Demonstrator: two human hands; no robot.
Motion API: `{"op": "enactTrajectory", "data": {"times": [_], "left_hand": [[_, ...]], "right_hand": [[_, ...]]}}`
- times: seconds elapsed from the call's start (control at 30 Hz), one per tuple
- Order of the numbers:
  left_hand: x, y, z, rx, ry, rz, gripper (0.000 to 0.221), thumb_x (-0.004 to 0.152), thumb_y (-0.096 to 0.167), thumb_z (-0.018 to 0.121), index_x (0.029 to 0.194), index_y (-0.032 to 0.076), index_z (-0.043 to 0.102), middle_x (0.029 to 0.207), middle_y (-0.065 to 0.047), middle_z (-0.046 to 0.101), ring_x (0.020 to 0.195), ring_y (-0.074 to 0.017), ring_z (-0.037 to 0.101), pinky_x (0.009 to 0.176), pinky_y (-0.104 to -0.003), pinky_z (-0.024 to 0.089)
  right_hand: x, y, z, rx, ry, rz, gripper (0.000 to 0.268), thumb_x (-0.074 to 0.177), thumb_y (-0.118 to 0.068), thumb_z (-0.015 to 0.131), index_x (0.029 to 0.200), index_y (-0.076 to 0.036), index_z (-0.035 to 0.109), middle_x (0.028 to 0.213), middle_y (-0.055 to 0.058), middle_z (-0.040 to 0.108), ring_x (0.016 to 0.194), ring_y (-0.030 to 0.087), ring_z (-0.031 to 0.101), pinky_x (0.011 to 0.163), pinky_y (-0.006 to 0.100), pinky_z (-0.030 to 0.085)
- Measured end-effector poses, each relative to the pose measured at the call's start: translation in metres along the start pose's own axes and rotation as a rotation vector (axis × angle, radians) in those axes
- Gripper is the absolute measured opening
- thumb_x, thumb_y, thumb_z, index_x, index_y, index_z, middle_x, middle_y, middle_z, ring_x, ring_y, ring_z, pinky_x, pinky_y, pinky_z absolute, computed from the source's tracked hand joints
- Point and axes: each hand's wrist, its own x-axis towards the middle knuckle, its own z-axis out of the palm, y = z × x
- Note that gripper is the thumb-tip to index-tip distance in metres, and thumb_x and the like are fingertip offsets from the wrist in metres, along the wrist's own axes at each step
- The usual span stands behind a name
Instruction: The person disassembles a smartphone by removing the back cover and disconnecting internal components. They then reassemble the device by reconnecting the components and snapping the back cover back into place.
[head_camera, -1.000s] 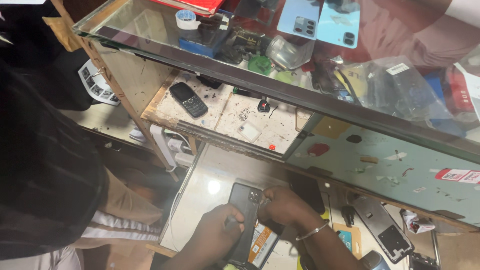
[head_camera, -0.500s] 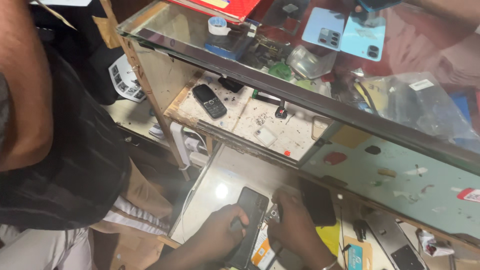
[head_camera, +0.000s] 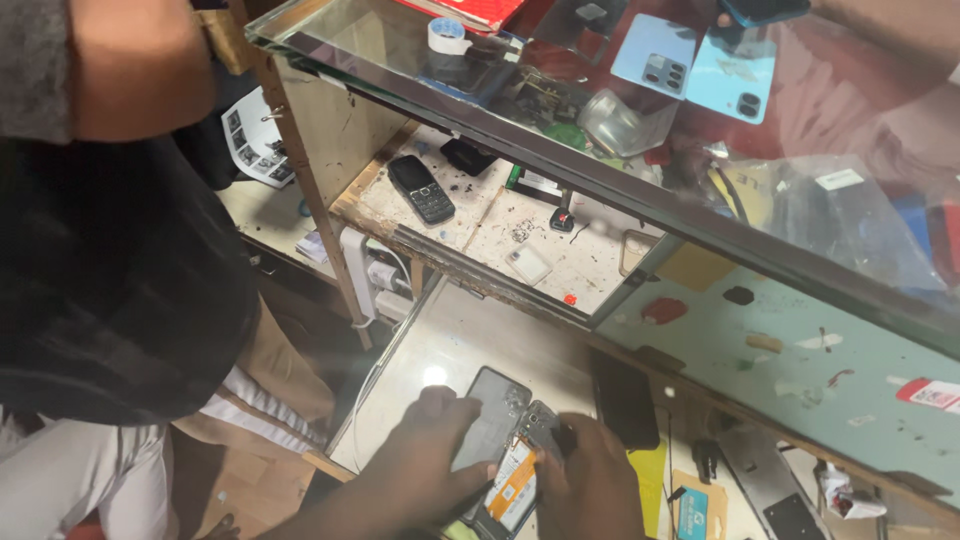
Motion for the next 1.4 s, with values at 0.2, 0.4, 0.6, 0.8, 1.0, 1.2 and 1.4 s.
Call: {"op": "enactTrajectory", "data": {"times": [0.2,0.4,0.6,0.8,1.0,1.2,1.4], "left_hand": [[0.036,-0.003,-0.029,0.079,0.249,0.052,0.056,0.077,0.037,0.080,0.121,0.006,0.066,0.113,-0.017,0.062,0.103,-0.0345,0.064,0.088,-0.042,0.052],[0.085,0.000,-0.088,0.115,0.628,0.156,0.035,0.082,0.029,0.077,0.106,0.004,0.070,0.100,-0.016,0.067,0.095,-0.0336,0.067,0.084,-0.044,0.053],[0.126,-0.005,-0.117,0.272,0.719,0.020,0.027,0.084,0.033,0.075,0.097,0.009,0.075,0.099,-0.017,0.068,0.096,-0.0341,0.066,0.085,-0.046,0.052],[0.168,-0.011,-0.106,0.520,0.517,-0.086,0.037,0.080,0.042,0.076,0.101,0.011,0.075,0.104,-0.018,0.069,0.100,-0.0364,0.064,0.087,-0.047,0.052],[0.187,-0.019,-0.084,0.592,0.571,-0.023,0.030,0.090,0.031,0.067,0.104,0.005,0.072,0.106,-0.019,0.068,0.100,-0.0365,0.064,0.087,-0.048,0.052],[0.185,0.000,-0.106,0.463,0.423,-0.067,0.031,0.092,0.036,0.065,0.101,0.007,0.075,0.112,-0.018,0.066,0.104,-0.0361,0.063,0.092,-0.047,0.049],[0.272,-0.048,-0.156,0.412,0.531,-0.096,0.049,0.078,0.037,0.077,0.118,0.010,0.070,0.126,-0.015,0.068,0.117,-0.0329,0.065,0.104,-0.041,0.051]], "right_hand": [[0.016,0.016,0.004,0.212,-0.131,0.132,0.052,0.076,-0.019,0.082,0.124,-0.010,0.064,0.111,0.015,0.070,0.109,0.031,0.065,0.092,0.041,0.052],[0.037,0.000,0.025,0.366,-0.240,0.041,0.048,0.077,-0.019,0.081,0.121,-0.009,0.066,0.107,0.014,0.070,0.104,0.028,0.065,0.088,0.039,0.051],[0.034,0.001,0.029,0.389,-0.295,0.015,0.043,0.079,-0.019,0.081,0.118,-0.009,0.067,0.103,0.012,0.070,0.099,0.026,0.064,0.084,0.037,0.051],[0.019,0.002,0.029,0.403,-0.337,0.005,0.038,0.081,-0.018,0.080,0.115,-0.008,0.068,0.099,0.011,0.070,0.094,0.023,0.064,0.080,0.036,0.051],[0.005,0.010,0.029,0.436,-0.317,0.064,0.033,0.082,-0.018,0.080,0.112,-0.008,0.070,0.095,0.009,0.070,0.089,0.021,0.063,0.077,0.034,0.050],[0.004,0.002,0.028,0.454,-0.335,0.066,0.029,0.084,-0.018,0.079,0.109,-0.007,0.071,0.091,0.008,0.070,0.084,0.018,0.063,0.073,0.032,0.050],[0.009,-0.017,0.028,0.451,-0.364,0.031,0.024,0.085,-0.018,0.078,0.106,-0.006,0.072,0.087,0.006,0.069,0.079,0.016,0.062,0.069,0.031,0.050]]}}
